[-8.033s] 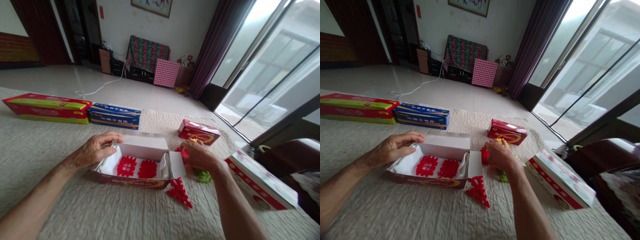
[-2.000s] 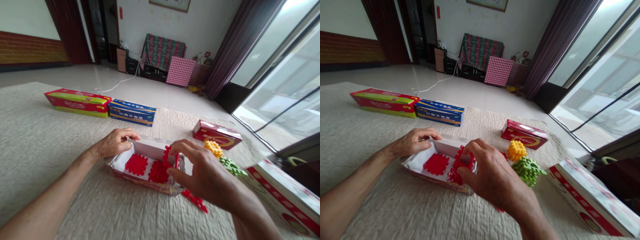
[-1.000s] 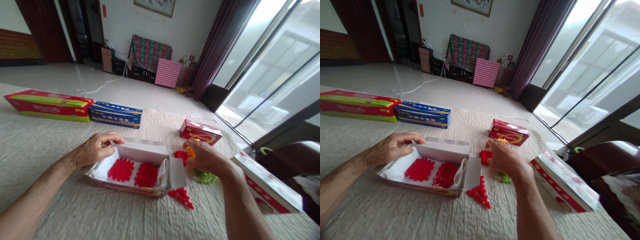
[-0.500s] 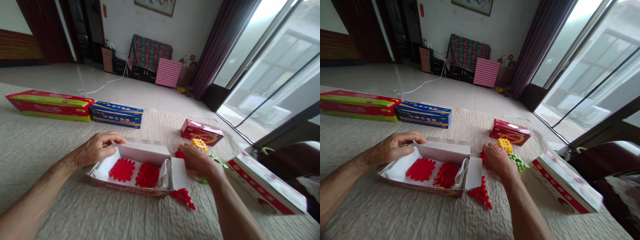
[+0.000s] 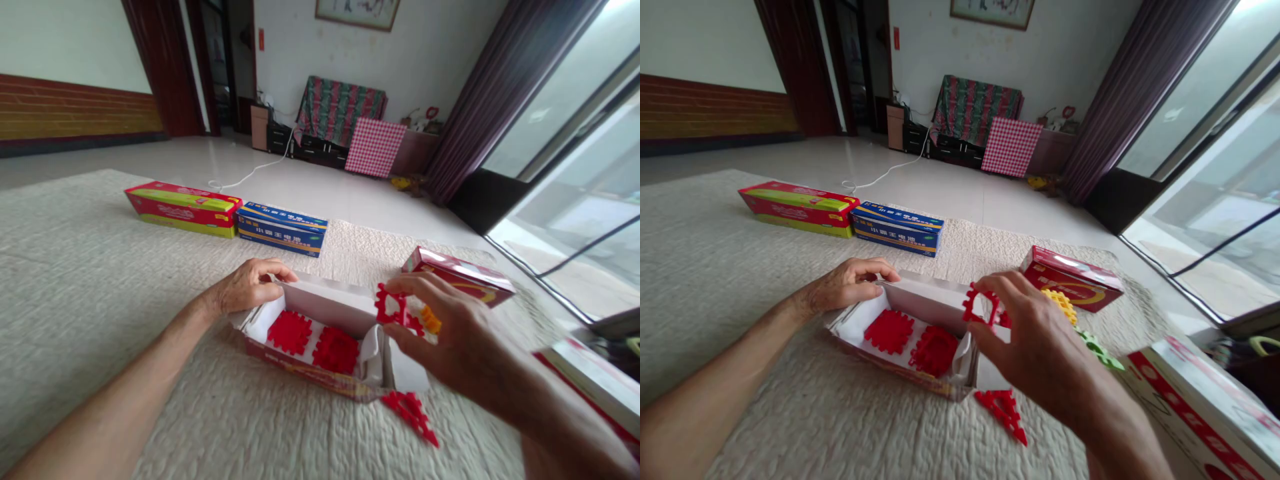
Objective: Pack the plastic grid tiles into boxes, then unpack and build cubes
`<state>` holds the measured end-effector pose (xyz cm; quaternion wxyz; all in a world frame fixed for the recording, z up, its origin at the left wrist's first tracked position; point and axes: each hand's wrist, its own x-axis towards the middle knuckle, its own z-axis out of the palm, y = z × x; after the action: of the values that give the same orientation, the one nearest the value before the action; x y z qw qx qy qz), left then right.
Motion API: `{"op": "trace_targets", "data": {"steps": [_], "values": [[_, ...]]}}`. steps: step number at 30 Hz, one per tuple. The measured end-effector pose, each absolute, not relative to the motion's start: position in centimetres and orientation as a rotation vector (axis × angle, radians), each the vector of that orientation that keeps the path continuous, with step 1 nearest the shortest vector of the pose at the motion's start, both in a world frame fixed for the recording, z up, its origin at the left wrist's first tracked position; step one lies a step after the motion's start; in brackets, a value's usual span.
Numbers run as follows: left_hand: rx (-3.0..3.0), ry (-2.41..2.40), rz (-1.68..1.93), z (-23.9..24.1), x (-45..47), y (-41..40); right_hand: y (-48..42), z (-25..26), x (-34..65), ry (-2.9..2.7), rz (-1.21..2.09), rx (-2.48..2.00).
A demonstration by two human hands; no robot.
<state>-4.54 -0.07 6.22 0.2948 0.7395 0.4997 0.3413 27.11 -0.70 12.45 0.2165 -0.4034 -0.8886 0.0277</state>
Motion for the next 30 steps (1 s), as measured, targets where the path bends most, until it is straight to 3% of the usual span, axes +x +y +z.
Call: {"op": "trace_targets", "data": {"steps": [6,13,20,25,30], "values": [[1.958,1.288,0.955,6.1,-4.4,0.1,-3.4,12.3,19.5,-2.677,0.441,-1.037],[1.934,1.291,0.96,6.1,-4.4,0.1,-2.8,11.3,15.6,-2.711,0.356,-1.033],[1.93,1.304,0.97,6.1,-4.4,0.1,-2.5,12.4,18.9,-2.565,0.286,-1.08],[1.942,1.299,0.969,6.2,-4.3,0.0,-2.5,11.9,18.6,-2.762,0.389,-0.901],[1.969,1.301,0.965,6.2,-4.4,0.0,-2.8,9.7,17.5,-2.994,0.117,-0.687]]}}
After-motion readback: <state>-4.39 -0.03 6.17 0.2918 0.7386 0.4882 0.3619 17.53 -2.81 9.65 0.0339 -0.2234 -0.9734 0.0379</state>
